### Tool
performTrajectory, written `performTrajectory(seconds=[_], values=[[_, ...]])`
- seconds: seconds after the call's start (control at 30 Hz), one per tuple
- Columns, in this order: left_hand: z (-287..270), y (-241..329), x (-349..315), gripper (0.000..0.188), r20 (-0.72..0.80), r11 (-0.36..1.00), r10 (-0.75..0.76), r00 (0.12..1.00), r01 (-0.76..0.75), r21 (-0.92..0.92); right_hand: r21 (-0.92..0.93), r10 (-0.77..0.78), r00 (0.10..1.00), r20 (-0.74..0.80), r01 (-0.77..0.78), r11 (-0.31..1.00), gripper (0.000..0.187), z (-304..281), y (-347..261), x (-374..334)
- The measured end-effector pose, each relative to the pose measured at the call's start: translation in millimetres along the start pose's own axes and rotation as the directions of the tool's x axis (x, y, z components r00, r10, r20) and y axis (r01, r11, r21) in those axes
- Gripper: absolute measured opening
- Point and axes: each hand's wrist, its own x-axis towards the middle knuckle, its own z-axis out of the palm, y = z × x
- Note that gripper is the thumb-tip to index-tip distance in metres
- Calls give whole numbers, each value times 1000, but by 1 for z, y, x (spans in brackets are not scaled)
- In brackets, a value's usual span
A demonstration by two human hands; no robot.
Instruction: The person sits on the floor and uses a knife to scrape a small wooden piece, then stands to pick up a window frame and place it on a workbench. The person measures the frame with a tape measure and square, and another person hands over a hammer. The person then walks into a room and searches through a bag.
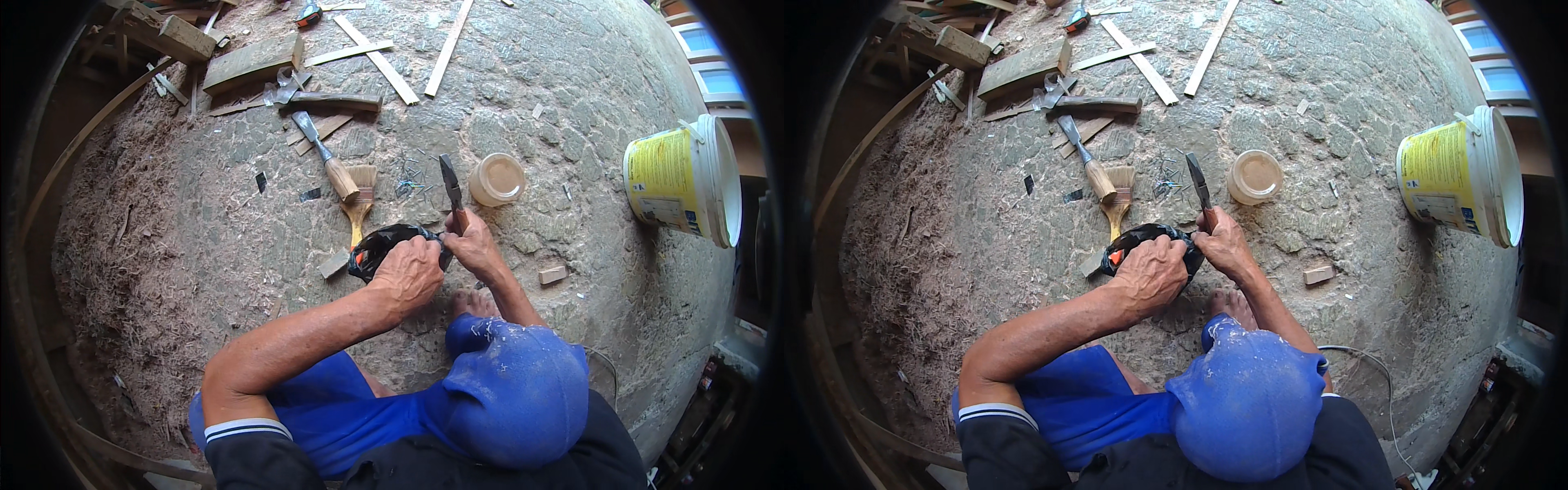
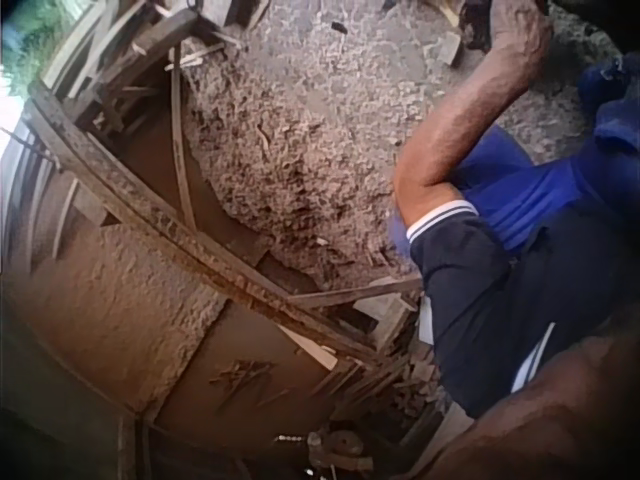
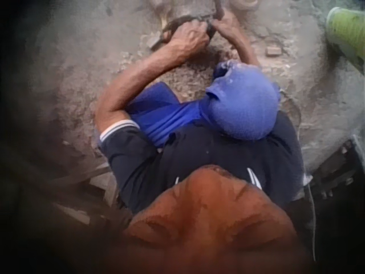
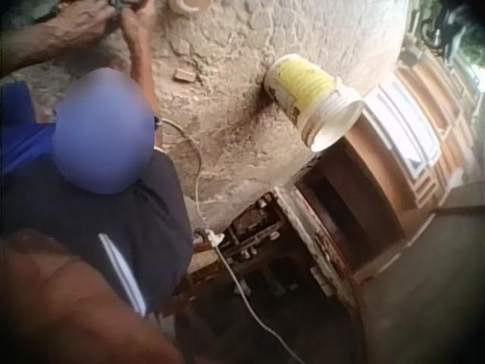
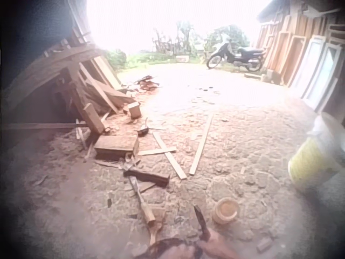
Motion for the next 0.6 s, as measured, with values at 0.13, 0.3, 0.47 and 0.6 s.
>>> performTrajectory(seconds=[0.13, 0.3, 0.47, 0.6], values=[[45, -33, 2, 17, 139, 967, -53, 989, 86, -239, 32, -29, 1000, -5, 29, 999, 27, -2, 6, 0], [85, -47, -2, 17, 214, 929, -197, 957, 252, -270, 17, -18, 999, 31, 18, 1000, 23, -8, 17, -11], [82, -34, -4, 16, 170, 962, -104, 980, 143, -232, 47, -30, 999, 19, 29, 998, 22, -8, 21, -22], [69, -35, -1, 16, 225, 981, -68, 972, 106, -160, 32, -27, 1000, -11, 27, 999, 21, -9, 18, -23]])
